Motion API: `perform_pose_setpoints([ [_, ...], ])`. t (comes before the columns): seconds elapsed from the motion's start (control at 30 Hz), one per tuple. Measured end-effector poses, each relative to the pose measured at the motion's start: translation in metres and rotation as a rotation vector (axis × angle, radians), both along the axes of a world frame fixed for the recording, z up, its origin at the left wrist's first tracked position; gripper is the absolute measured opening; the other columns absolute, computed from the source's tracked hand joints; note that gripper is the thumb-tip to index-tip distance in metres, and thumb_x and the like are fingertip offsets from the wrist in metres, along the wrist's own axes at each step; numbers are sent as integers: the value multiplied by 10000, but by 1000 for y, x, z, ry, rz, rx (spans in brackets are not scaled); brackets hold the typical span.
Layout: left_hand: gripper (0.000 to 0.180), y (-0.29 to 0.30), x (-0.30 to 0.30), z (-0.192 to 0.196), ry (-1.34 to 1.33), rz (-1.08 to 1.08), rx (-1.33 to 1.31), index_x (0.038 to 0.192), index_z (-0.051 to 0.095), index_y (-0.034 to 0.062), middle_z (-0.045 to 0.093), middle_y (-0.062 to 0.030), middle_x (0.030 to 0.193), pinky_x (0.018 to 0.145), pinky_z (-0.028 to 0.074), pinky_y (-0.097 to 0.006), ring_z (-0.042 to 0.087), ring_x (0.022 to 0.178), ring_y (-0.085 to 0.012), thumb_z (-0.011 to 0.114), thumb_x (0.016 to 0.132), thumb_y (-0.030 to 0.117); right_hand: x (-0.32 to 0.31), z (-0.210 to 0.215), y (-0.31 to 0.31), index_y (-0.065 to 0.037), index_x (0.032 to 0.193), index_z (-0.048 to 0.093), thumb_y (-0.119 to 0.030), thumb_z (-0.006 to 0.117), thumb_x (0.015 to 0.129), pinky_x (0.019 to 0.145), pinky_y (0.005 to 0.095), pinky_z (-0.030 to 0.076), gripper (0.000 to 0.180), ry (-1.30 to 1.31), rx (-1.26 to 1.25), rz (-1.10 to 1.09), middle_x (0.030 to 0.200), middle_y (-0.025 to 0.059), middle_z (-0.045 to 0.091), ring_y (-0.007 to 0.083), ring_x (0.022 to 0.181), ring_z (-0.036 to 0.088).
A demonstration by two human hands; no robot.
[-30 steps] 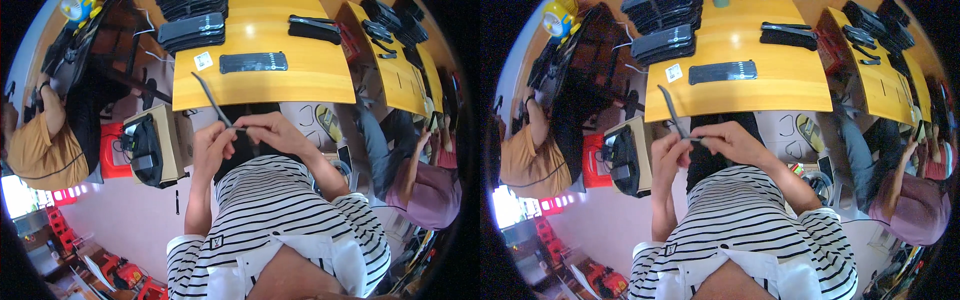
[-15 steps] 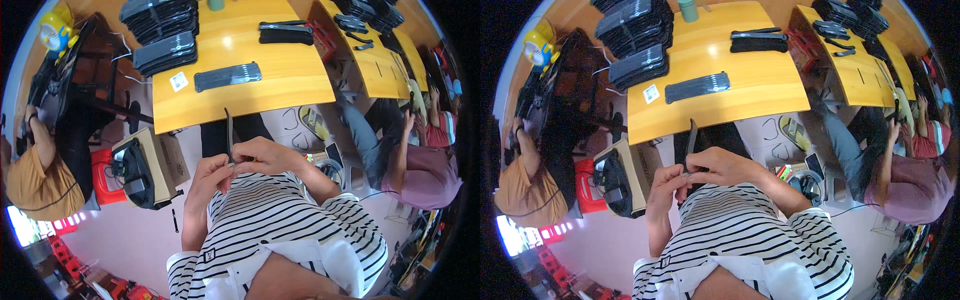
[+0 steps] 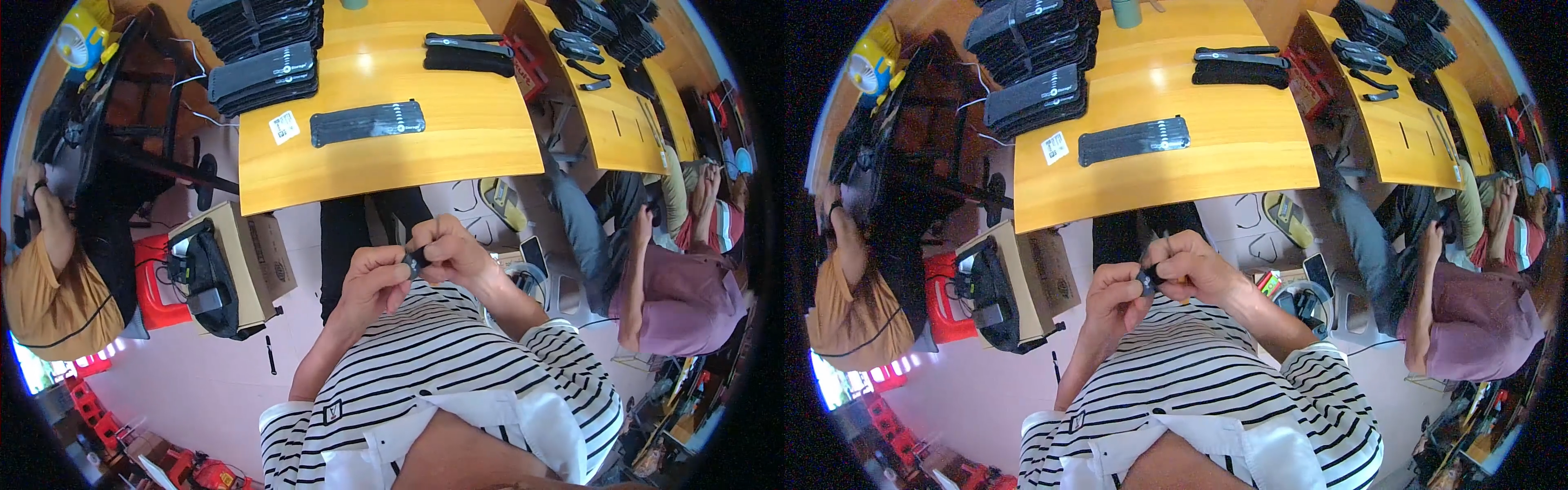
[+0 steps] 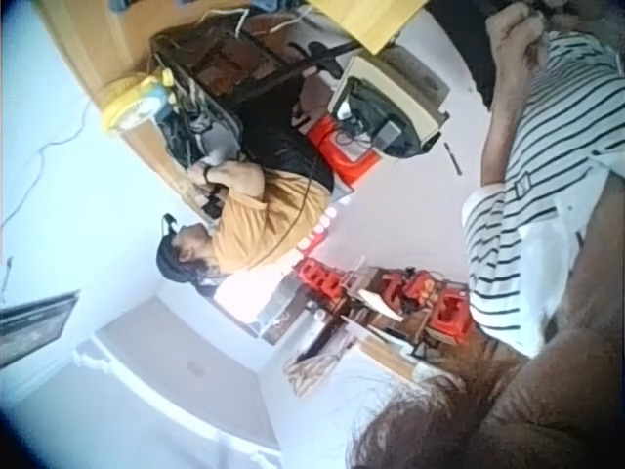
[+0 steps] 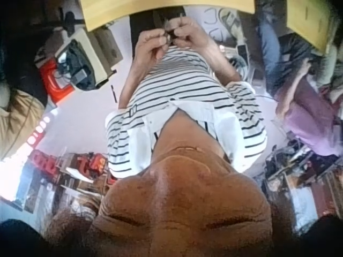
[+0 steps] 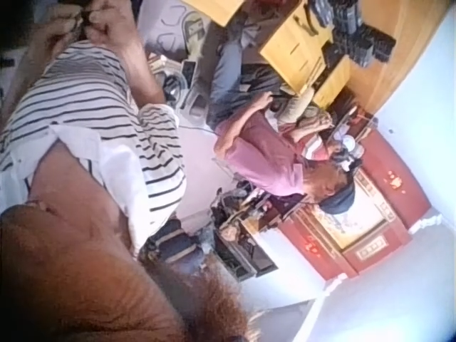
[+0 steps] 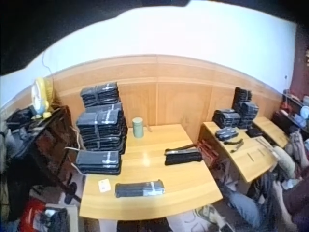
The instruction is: Assembling metal hardware and small components onto black leather or synthetic straps.
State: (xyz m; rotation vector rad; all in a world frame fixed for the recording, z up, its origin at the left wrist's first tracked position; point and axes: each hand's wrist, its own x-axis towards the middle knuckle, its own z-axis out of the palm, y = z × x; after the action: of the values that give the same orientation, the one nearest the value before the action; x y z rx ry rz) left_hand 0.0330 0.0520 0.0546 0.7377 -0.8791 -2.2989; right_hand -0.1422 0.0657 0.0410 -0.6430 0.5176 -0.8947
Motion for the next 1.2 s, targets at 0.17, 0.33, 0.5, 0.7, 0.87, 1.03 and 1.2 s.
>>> perform_pose_setpoints([
  [0.17,296,-10,-3,-3,-276,-9,-339,630,537,-5,520,-27,503,396,350,-194,470,402,-74,512,854,188,1,-12,0,-41,665,466,-100,496,827,346,211,231,175,235,-2,-103,505,8,436,51,380,337],
  [0.33,336,-19,-4,-9,-455,-112,-462,625,523,-6,520,-34,504,419,383,-201,518,468,-80,481,886,201,1,-20,-6,-52,655,468,-101,486,826,350,208,237,179,450,-197,-124,500,-1,436,45,384,337],
  [0.5,348,-24,-10,-15,-336,-75,-329,602,508,12,496,-19,486,407,377,-192,493,443,-70,478,889,207,-1,-9,-9,-66,618,431,-108,475,816,350,213,227,207,727,-312,-163,495,-12,401,45,381,324],
  [0.7,387,-35,4,-18,-173,12,-159,508,401,108,373,20,406,345,207,-215,307,339,-59,473,868,232,-45,-18,-15,-157,572,397,-249,523,805,328,230,213,280,-2,548,-695,435,-41,298,79,353,276],
  [0.87,347,-22,109,-28,-108,117,68,528,366,135,313,34,424,334,181,-214,266,334,-49,486,847,203,-166,-38,-18,-142,582,364,-198,517,826,338,211,244,294,-268,307,-745,491,-42,308,66,368,280],
  [1.03,355,1,230,-18,-17,680,161,555,330,159,290,47,416,313,224,-208,260,327,-57,501,856,238,-247,-46,6,-135,601,323,-174,446,839,307,201,199,270,-168,108,-862,511,-29,277,68,355,240],
  [1.2,316,-10,197,-5,-281,836,-101,650,392,107,343,27,532,382,291,-194,331,414,-72,513,882,286,-181,2,-13,-127,641,389,-201,458,827,294,211,197,212,275,214,-822,451,-16,319,85,314,239],
])
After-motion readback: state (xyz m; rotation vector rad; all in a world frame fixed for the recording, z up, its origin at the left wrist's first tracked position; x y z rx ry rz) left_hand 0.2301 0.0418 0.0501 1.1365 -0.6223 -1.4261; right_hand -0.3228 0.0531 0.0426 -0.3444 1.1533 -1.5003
